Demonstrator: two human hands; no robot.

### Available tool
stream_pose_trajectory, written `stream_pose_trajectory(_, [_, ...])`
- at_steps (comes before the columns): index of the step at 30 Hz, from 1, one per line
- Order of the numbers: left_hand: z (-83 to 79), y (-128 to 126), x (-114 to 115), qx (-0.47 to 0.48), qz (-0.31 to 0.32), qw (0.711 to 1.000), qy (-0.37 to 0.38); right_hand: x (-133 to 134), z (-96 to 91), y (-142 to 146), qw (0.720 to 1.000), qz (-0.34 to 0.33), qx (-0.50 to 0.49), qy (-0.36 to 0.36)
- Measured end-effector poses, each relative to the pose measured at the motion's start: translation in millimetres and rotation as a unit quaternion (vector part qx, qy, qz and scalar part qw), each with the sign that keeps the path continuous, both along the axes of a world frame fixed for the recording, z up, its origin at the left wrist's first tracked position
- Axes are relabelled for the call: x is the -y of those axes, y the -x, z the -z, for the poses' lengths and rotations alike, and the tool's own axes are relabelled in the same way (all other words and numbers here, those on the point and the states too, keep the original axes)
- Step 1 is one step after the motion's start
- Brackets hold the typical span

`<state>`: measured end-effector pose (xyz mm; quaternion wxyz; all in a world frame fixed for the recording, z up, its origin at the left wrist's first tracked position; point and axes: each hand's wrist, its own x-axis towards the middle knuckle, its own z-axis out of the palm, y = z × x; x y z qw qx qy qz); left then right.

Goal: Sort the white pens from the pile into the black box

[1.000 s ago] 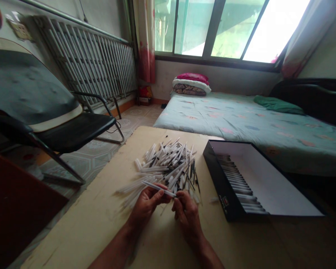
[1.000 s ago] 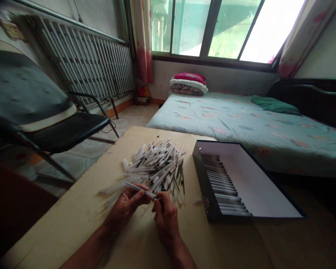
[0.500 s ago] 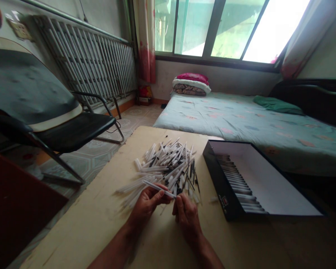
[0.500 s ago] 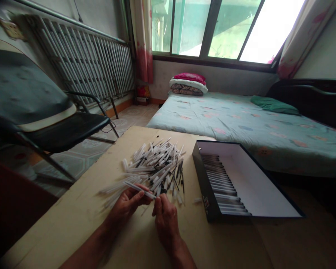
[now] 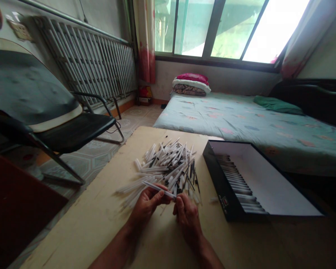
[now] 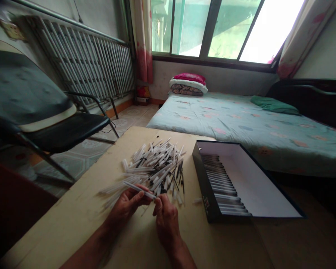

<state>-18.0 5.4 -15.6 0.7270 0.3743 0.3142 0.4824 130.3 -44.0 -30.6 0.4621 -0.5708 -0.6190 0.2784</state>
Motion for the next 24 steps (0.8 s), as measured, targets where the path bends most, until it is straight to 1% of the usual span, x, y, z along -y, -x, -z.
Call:
stream_pose_trajectory(5, [1.0, 0.2, -0.3, -0.003, -0.002, 1.000, 0.003, 0.3, -2.6, 0.6, 1.000, -0.004, -0.008, -0.004])
stream_pose_trajectory(11, [2.1, 0.7, 0.0, -0.012, 0.005, 1.000, -0.011, 0.7, -0.4, 0.2, 1.000, -0.001, -0.012, -0.007])
stream_pose_trajectory(19, [1.1, 0.4, 0.4, -0.016, 0.001, 1.000, -0.010, 0.0, 1.1, 0.1, 1.000, -0.002, -0.025, -0.001])
stream_pose_trajectory(24, [0.1, 1.3, 0.9, -0.029, 0.005, 0.999, -0.027, 0.7, -0.4, -0.2, 1.000, 0.002, -0.007, -0.018])
